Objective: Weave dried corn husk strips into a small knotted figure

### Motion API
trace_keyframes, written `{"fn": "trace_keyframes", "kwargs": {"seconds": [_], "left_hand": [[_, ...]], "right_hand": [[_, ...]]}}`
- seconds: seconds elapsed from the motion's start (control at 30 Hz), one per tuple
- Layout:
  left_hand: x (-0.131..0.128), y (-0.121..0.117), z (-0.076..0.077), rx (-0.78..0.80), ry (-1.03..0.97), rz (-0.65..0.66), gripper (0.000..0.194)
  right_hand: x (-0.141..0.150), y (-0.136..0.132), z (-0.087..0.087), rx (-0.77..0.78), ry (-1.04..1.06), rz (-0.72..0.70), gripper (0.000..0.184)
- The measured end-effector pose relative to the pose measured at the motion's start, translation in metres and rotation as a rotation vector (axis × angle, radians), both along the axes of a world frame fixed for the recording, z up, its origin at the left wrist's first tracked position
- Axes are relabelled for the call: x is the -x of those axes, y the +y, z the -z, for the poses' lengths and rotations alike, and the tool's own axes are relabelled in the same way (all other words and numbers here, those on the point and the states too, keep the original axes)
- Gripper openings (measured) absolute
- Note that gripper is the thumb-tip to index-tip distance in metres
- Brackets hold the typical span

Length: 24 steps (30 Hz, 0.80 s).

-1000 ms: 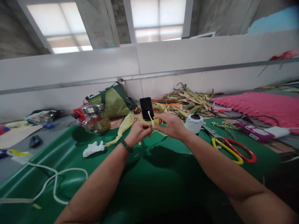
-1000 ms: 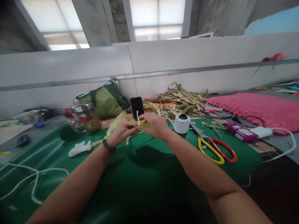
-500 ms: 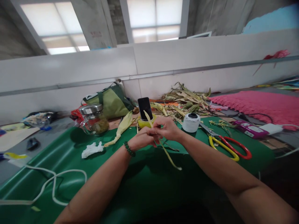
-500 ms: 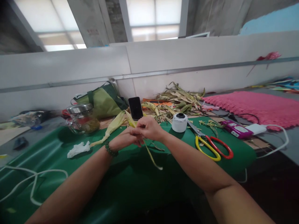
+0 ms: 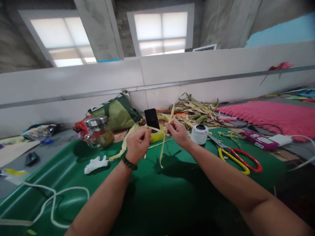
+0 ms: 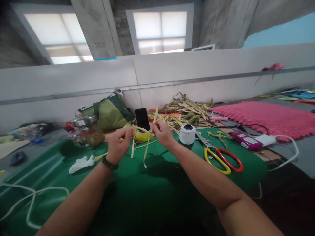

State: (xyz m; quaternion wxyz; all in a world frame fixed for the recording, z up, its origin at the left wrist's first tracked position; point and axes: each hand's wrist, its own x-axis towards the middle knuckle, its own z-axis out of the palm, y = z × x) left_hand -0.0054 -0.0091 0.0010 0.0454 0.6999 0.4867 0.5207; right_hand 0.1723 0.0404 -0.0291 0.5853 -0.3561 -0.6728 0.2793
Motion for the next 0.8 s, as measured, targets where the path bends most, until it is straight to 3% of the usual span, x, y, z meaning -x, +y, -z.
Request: {"fn": "trace_keyframes", "kwargs": {"seconds": [0.07, 0.13, 0.2, 0.27, 0.37, 0.47, 0.57, 0.67, 0.8], "left_hand": [[-0.006, 0.0, 0.005, 0.206, 0.008, 0.165, 0.031], [-0.013, 0.003, 0.01, 0.374, -0.106, 0.364, 0.02], [-0.016, 0.007, 0.013, 0.497, -0.28, 0.495, 0.029], [-0.017, 0.009, 0.014, 0.549, -0.436, 0.542, 0.04], [-0.016, 0.008, 0.012, 0.543, -0.556, 0.573, 0.046], [-0.016, 0.004, 0.009, 0.578, -0.532, 0.618, 0.043], [-0.017, 0.003, 0.007, 0.527, -0.46, 0.527, 0.03], [-0.015, 0.004, 0.006, 0.448, -0.406, 0.406, 0.023], [-0.013, 0.007, 0.005, 0.44, -0.399, 0.38, 0.024]], "right_hand": [[0.002, -0.006, -0.001, -0.057, 0.035, 0.036, 0.041], [0.005, -0.012, -0.003, -0.096, 0.03, 0.045, 0.039], [0.006, -0.018, -0.004, -0.108, 0.014, 0.027, 0.038], [0.008, -0.021, -0.004, -0.107, 0.005, 0.008, 0.037], [0.009, -0.021, -0.003, -0.103, 0.016, 0.001, 0.036], [0.009, -0.02, -0.002, -0.109, 0.002, 0.04, 0.035], [0.01, -0.019, -0.002, -0.076, -0.02, 0.024, 0.035], [0.01, -0.019, -0.003, -0.012, -0.089, -0.125, 0.034], [0.01, -0.021, -0.003, -0.016, -0.302, -0.204, 0.031]]}}
